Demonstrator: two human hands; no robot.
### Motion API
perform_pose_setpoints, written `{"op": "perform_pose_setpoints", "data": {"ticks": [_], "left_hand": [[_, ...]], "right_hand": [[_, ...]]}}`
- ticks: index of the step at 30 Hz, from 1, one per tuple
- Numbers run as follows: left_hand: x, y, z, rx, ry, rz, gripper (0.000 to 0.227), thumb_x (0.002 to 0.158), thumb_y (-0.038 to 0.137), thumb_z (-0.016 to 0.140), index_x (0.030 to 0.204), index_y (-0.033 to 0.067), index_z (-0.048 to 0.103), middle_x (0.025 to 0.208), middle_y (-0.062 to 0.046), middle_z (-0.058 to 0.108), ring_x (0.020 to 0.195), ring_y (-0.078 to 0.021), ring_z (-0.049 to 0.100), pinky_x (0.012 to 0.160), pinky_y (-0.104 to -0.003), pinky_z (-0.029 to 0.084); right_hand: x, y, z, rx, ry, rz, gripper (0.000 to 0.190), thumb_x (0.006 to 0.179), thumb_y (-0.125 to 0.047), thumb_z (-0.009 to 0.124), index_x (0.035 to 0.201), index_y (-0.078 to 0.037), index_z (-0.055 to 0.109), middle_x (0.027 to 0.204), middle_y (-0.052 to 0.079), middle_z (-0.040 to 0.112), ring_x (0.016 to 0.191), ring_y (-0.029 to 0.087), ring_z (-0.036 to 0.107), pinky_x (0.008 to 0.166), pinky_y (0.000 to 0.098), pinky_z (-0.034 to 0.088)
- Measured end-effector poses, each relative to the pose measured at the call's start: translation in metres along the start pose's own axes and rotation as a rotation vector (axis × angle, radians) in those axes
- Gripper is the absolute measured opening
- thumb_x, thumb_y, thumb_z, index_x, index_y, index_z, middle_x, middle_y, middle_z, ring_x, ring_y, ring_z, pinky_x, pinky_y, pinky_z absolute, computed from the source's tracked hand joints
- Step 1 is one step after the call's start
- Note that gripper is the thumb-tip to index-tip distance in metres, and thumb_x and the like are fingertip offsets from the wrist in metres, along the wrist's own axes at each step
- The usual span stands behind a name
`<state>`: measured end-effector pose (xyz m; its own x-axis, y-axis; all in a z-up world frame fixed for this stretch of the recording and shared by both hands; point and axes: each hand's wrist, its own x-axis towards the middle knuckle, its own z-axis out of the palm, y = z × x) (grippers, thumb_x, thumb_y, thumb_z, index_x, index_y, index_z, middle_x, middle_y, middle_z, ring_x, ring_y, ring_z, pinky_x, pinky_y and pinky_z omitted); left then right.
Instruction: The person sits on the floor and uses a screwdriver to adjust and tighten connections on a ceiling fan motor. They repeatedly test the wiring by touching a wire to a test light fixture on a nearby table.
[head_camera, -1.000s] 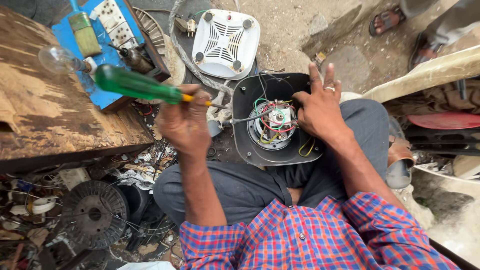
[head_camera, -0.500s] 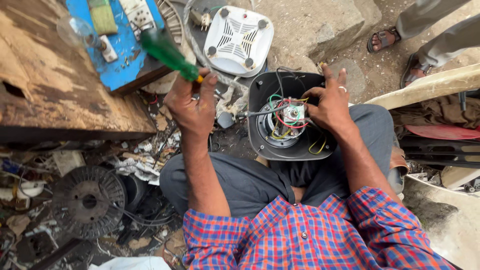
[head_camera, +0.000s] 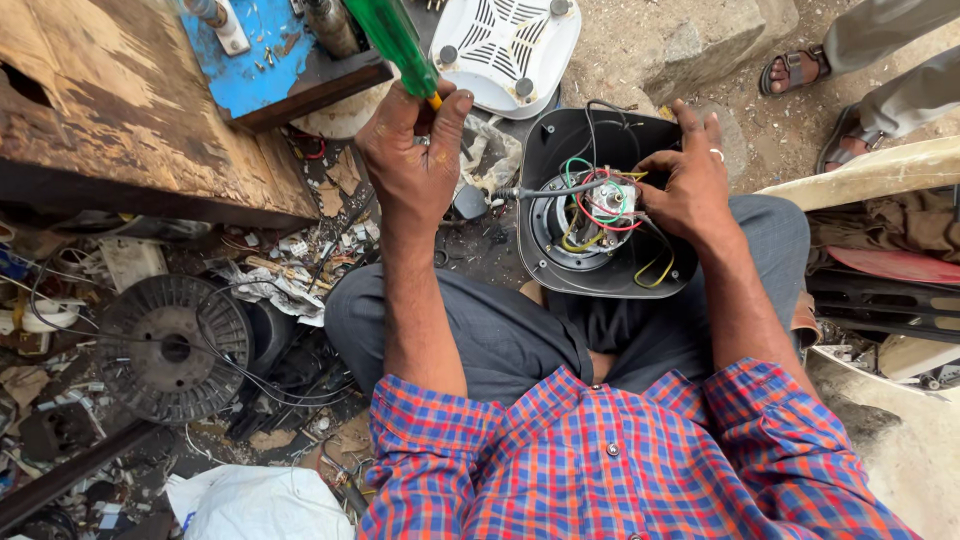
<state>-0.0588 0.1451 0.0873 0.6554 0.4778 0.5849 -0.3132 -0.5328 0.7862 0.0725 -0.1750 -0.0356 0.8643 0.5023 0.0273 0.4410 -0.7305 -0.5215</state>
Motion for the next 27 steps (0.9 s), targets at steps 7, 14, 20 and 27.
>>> {"op": "perform_pose_setpoints", "data": {"ticks": [7,14,20,27], "left_hand": [[-0.001,-0.004,0.001,-0.018,-0.011,-0.007,0.020,0.104,0.022,0.076,0.104,0.0033,0.068,0.082,-0.003,0.070,0.073,-0.0102,0.070,0.067,-0.026,0.056],[-0.001,-0.008,0.003,-0.039,-0.022,-0.022,0.020,0.104,0.021,0.075,0.103,0.0023,0.068,0.081,-0.004,0.071,0.072,-0.0102,0.071,0.067,-0.026,0.056],[-0.002,-0.014,0.002,-0.054,-0.029,-0.006,0.018,0.104,0.021,0.074,0.104,0.0047,0.069,0.080,-0.002,0.071,0.072,-0.0088,0.071,0.066,-0.024,0.057],[-0.002,-0.016,0.000,-0.055,-0.011,0.005,0.019,0.104,0.022,0.075,0.106,0.0045,0.068,0.084,-0.003,0.072,0.076,-0.0094,0.073,0.069,-0.025,0.059]], "right_hand": [[0.003,0.004,0.001,-0.107,-0.032,-0.046,0.028,0.075,-0.030,0.089,0.101,-0.021,0.084,0.174,0.011,0.029,0.157,0.055,0.016,0.124,0.0611,0.025],[0.006,0.001,-0.007,-0.108,-0.069,-0.097,0.029,0.075,-0.031,0.089,0.101,-0.019,0.083,0.175,0.013,0.025,0.156,0.055,0.014,0.123,0.0628,0.024],[0.009,-0.008,-0.012,-0.153,-0.131,-0.114,0.028,0.079,-0.033,0.088,0.102,-0.018,0.083,0.174,0.012,0.027,0.158,0.053,0.013,0.124,0.0636,0.024],[0.013,-0.010,-0.015,-0.138,-0.139,-0.144,0.029,0.078,-0.031,0.087,0.102,-0.016,0.082,0.174,0.017,0.025,0.156,0.055,0.013,0.123,0.0619,0.025]]}}
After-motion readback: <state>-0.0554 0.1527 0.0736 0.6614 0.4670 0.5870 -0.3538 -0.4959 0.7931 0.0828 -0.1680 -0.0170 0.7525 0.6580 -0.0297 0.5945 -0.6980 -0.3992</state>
